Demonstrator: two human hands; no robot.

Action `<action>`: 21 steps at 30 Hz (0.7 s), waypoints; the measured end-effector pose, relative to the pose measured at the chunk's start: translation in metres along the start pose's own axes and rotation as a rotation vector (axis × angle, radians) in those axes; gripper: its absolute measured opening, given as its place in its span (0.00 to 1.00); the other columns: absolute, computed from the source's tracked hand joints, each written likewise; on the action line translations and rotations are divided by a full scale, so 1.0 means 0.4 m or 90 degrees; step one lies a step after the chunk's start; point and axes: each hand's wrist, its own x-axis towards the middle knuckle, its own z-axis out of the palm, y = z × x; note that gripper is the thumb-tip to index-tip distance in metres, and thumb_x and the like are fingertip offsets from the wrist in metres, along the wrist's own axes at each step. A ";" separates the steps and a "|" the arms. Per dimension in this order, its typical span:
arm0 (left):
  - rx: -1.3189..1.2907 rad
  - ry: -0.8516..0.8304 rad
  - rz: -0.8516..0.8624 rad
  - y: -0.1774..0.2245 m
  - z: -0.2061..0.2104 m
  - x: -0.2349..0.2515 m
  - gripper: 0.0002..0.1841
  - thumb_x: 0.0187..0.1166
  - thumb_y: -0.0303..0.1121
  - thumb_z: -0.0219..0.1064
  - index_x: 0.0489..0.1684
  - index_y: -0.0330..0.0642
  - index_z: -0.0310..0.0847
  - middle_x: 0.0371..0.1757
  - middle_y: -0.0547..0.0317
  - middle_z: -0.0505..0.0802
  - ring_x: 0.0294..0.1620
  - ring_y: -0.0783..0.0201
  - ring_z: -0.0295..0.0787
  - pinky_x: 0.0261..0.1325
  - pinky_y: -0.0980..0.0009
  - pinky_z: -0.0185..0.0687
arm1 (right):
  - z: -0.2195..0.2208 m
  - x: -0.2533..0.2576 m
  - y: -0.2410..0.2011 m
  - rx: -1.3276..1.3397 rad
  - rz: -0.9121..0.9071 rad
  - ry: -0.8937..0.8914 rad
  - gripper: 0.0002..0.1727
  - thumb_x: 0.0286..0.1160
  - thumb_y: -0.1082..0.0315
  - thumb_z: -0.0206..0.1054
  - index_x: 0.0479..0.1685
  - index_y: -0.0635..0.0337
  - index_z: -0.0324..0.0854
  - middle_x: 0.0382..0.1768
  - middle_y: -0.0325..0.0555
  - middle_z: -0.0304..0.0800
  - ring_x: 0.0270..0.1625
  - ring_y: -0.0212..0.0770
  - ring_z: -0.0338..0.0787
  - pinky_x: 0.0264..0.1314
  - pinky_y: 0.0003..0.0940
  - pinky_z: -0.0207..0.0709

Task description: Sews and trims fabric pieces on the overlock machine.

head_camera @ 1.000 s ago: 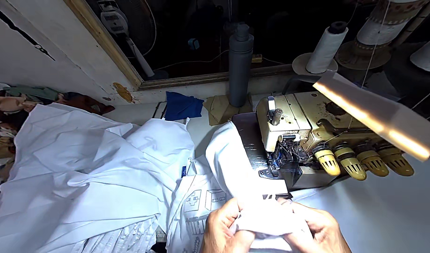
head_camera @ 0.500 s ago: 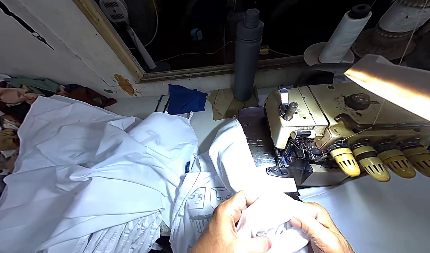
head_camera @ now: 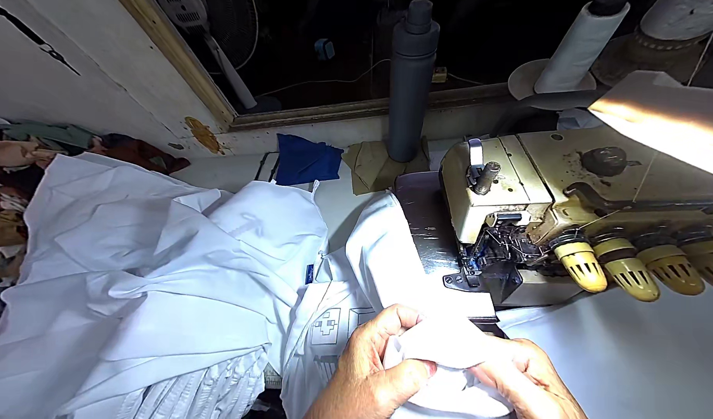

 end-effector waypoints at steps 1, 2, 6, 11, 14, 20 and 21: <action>0.006 -0.005 0.019 0.001 0.000 -0.001 0.18 0.67 0.16 0.64 0.55 0.37 0.77 0.42 0.74 0.93 0.43 0.80 0.91 0.50 0.78 0.88 | -0.001 -0.001 -0.002 -0.001 -0.004 0.001 0.19 0.70 0.80 0.58 0.19 0.45 0.84 0.22 0.16 0.85 0.30 0.10 0.82 0.35 0.12 0.75; 0.011 -0.022 0.047 0.003 -0.003 -0.002 0.19 0.67 0.16 0.64 0.57 0.35 0.76 0.44 0.73 0.93 0.45 0.80 0.91 0.52 0.78 0.88 | -0.003 -0.003 -0.003 -0.006 -0.013 0.002 0.19 0.72 0.79 0.58 0.20 0.45 0.84 0.22 0.15 0.84 0.30 0.10 0.81 0.35 0.11 0.74; 0.017 -0.054 0.107 0.017 -0.014 0.002 0.18 0.68 0.16 0.63 0.59 0.33 0.76 0.47 0.72 0.94 0.48 0.80 0.91 0.55 0.77 0.88 | -0.008 -0.004 -0.015 -0.025 -0.043 0.009 0.17 0.75 0.75 0.59 0.20 0.45 0.82 0.22 0.14 0.82 0.30 0.07 0.78 0.35 0.09 0.72; 0.286 -0.048 0.180 0.029 -0.017 0.008 0.20 0.62 0.24 0.78 0.52 0.23 0.82 0.43 0.53 0.95 0.46 0.76 0.91 0.55 0.79 0.85 | -0.004 0.006 -0.022 -0.083 -0.093 0.022 0.13 0.70 0.79 0.62 0.24 0.50 0.84 0.26 0.16 0.86 0.34 0.08 0.82 0.40 0.10 0.76; 0.415 0.054 0.182 0.039 0.006 0.006 0.07 0.60 0.25 0.74 0.33 0.31 0.87 0.29 0.55 0.92 0.34 0.74 0.87 0.44 0.78 0.78 | 0.002 0.013 -0.023 -0.111 -0.100 0.041 0.13 0.67 0.81 0.62 0.25 0.52 0.82 0.27 0.17 0.87 0.33 0.09 0.83 0.38 0.11 0.78; 0.147 -0.018 0.086 0.057 0.003 0.014 0.13 0.63 0.15 0.65 0.45 0.33 0.81 0.35 0.71 0.91 0.37 0.86 0.86 0.42 0.86 0.81 | 0.008 0.018 -0.032 -0.069 -0.089 0.059 0.16 0.68 0.82 0.60 0.26 0.47 0.84 0.26 0.13 0.86 0.32 0.08 0.82 0.38 0.10 0.76; 0.141 -0.031 0.090 0.057 0.001 0.016 0.15 0.64 0.15 0.64 0.49 0.32 0.80 0.38 0.70 0.91 0.39 0.86 0.87 0.45 0.85 0.83 | 0.008 0.018 -0.033 -0.058 -0.088 0.064 0.16 0.68 0.81 0.60 0.26 0.46 0.84 0.25 0.13 0.86 0.32 0.07 0.82 0.37 0.09 0.76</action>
